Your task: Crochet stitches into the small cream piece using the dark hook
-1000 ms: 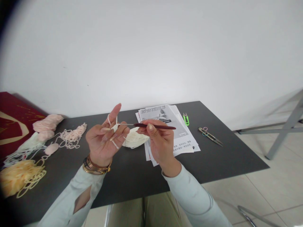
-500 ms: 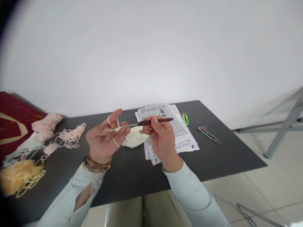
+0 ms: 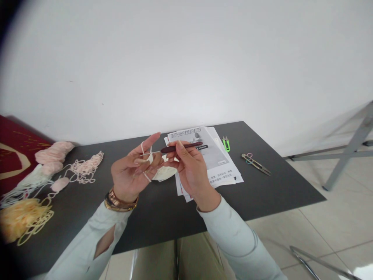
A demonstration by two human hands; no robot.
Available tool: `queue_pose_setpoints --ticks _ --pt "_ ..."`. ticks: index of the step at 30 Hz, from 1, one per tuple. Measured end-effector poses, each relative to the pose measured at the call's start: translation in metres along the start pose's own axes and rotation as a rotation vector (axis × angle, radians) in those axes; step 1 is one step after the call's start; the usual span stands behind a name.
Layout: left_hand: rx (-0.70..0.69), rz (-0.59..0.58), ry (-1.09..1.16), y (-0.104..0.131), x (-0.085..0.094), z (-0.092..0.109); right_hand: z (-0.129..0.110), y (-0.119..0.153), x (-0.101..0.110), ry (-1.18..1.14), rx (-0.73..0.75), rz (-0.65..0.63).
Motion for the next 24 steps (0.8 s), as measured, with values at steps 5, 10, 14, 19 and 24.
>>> queue_pose_setpoints --ticks 5,10,14,19,24 --pt "0.035 -0.024 0.029 0.003 -0.004 0.001 -0.003 0.001 0.0 0.047 0.024 -0.023" --pt "0.05 -0.066 0.037 0.004 -0.006 0.002 -0.007 0.004 -0.005 0.04 0.067 -0.051" --pt "0.056 -0.068 0.018 0.004 -0.004 0.003 -0.009 0.006 -0.007 0.053 0.079 -0.063" --pt "-0.033 -0.065 -0.078 0.005 -0.005 0.007 -0.006 0.006 -0.004 0.037 0.056 -0.037" --pt "-0.201 0.026 -0.159 0.006 -0.001 0.014 -0.006 0.005 -0.001 0.042 0.095 0.023"
Point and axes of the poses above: each hand's wrist, its own y-axis away from the middle knuckle, its own x-axis out of the back of the hand, z = x × y, the point moved 7 cm from there along -y, towards the middle knuckle, and after that the axes turned 8 degrees about -y, right-handed, at the moved point
